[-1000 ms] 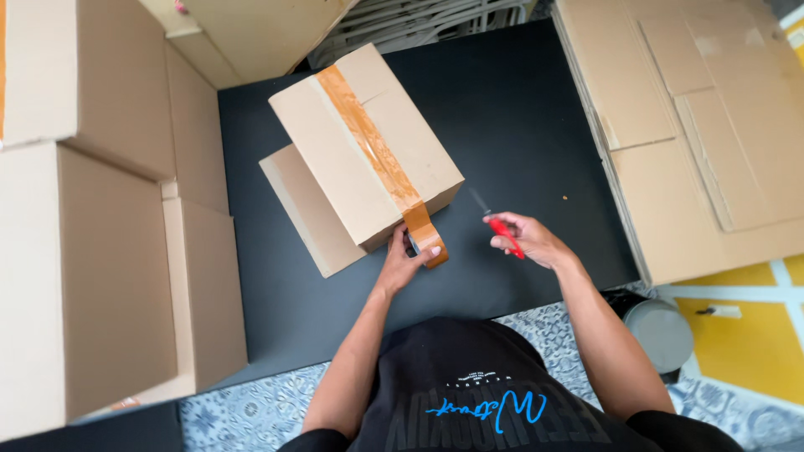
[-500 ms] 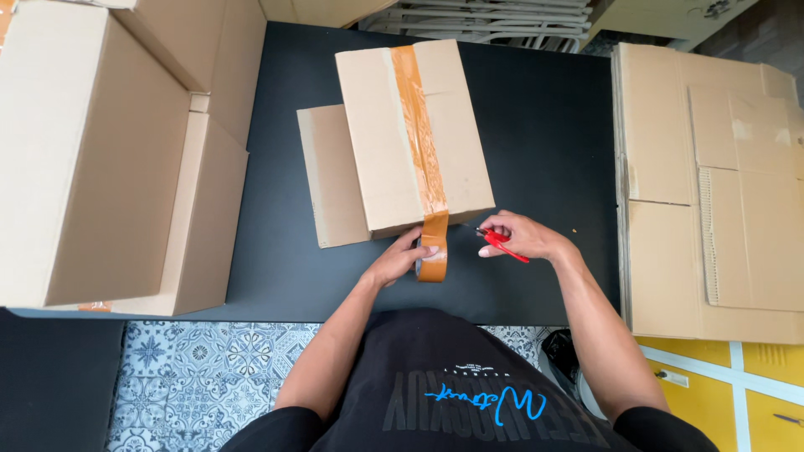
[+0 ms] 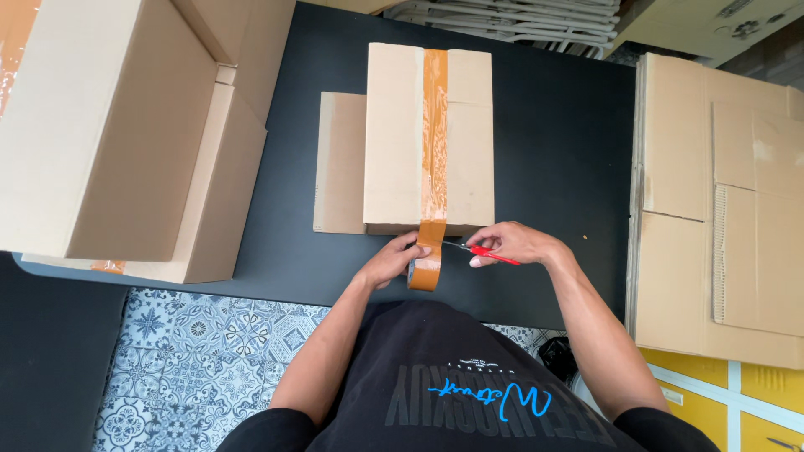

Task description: The person assembles a cardboard box, folds the flaps, and secures it with tape using a tape dispenser. The person then cuts the tape with scissors and stacks the completed box with others.

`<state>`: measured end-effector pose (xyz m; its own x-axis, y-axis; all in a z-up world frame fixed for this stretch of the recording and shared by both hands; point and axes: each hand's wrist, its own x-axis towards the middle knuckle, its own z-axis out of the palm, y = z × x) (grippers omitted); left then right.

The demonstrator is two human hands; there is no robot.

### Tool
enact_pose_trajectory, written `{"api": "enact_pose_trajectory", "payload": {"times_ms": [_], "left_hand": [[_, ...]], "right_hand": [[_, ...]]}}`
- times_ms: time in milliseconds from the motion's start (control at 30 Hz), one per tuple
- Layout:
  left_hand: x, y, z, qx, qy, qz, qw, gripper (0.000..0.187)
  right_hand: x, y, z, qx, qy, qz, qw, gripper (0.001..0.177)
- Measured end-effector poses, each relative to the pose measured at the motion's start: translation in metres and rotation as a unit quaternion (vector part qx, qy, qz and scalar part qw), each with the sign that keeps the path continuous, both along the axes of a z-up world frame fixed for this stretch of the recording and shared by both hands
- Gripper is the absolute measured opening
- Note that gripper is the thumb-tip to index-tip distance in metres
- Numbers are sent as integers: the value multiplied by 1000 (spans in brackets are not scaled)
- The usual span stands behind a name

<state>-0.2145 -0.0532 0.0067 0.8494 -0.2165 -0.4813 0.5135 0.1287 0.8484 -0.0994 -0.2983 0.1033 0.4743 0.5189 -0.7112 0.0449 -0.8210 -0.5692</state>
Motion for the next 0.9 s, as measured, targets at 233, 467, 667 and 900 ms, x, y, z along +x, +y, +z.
{"api": "enact_pose_trajectory", "payload": {"times_ms": [233,467,667,900], "left_hand": [[2,2,7,-22,42,0,999,25],[3,0,-2,-30,67,28,997,17],[3,-2,-4,-22,58,39,997,14],[3,0,10,-15,75,40,996,13]], "right_hand": [[-5,8,-2,15,-17,4,1000,67],[-9,15,-10,22,-30,17,999,62],[-9,9,-18,42,-21,3,999,56],[-7,6,-23,65,-24,2,998,51]]}}
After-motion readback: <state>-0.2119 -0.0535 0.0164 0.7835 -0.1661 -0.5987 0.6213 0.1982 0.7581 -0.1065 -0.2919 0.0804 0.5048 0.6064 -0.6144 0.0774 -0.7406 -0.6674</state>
